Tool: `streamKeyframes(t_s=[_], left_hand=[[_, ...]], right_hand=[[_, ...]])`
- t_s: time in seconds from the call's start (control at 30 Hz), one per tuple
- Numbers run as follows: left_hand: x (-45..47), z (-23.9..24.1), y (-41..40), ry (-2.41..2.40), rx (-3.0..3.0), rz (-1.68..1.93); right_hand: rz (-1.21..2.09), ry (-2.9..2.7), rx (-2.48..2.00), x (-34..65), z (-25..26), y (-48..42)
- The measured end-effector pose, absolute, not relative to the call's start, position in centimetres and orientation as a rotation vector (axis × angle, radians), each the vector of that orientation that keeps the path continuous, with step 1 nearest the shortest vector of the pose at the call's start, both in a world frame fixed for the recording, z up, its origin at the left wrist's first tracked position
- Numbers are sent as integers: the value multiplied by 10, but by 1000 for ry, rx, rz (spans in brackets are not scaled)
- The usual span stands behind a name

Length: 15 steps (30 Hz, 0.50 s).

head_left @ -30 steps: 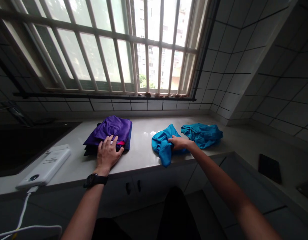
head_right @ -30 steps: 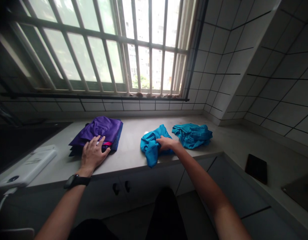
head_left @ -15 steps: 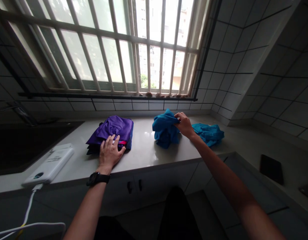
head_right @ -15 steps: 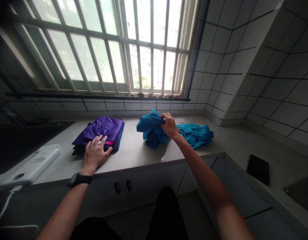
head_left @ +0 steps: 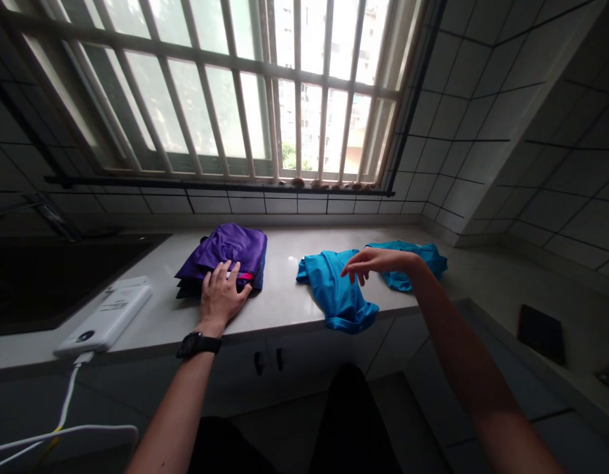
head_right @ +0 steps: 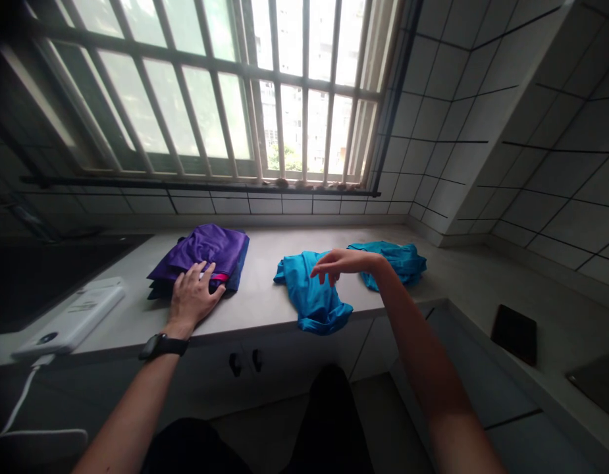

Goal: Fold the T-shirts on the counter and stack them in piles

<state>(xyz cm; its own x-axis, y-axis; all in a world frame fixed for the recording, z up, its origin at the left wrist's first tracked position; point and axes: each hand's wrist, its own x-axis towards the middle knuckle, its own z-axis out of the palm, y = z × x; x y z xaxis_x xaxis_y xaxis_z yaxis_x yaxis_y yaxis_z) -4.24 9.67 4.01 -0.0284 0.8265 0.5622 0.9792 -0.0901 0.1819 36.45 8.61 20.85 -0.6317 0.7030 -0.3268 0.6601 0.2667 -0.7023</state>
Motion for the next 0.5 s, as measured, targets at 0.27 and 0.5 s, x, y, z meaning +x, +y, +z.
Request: streamKeyframes(t_s=[0.27, 0.5], left_hand=[[-43, 41, 97, -1907, -1969, -796], [-45, 36, 100, -1883, -1982, -847]], right_hand=[[591, -2134, -2067, 351, 127, 131], [605, -2050, -1651, 317, 107, 117]])
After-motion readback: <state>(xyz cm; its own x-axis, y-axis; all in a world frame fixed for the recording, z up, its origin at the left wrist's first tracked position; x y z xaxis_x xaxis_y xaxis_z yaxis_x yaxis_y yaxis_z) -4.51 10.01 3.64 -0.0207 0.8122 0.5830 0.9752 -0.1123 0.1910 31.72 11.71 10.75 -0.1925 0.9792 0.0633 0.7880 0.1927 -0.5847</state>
